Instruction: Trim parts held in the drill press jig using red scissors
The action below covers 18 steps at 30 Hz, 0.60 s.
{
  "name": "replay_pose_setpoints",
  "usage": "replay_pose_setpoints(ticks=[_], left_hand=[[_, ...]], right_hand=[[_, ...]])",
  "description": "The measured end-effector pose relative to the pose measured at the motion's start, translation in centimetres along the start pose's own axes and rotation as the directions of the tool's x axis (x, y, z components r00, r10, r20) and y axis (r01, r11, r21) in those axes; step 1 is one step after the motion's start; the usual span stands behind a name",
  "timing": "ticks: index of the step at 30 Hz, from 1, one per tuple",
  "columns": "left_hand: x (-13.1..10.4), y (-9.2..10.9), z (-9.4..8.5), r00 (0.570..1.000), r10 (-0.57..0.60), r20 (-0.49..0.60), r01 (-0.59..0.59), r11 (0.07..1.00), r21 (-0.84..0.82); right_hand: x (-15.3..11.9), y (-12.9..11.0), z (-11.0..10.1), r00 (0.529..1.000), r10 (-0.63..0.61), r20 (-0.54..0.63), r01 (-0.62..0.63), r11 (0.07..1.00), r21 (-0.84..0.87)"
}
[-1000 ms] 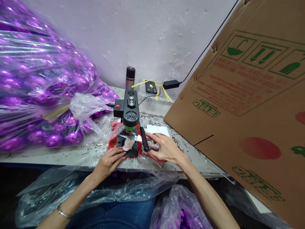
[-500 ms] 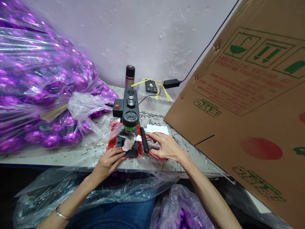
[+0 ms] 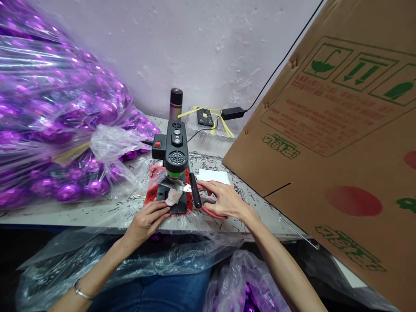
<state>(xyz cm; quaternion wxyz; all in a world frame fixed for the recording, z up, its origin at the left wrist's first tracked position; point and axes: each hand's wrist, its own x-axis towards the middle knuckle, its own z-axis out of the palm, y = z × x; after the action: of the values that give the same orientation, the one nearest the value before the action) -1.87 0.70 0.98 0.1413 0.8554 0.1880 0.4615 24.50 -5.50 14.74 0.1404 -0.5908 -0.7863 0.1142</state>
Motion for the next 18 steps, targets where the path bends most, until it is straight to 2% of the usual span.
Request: replay_pose_setpoints(ticks=[18], left_hand=[[0.00,-0.10,-0.02,1.000,0.020,0.011,-0.020,1.000,0.012]], right_hand=[[-0.16,0.04,0.52,1.000,0.008,-0.024,-0.008,1.000,-0.014]])
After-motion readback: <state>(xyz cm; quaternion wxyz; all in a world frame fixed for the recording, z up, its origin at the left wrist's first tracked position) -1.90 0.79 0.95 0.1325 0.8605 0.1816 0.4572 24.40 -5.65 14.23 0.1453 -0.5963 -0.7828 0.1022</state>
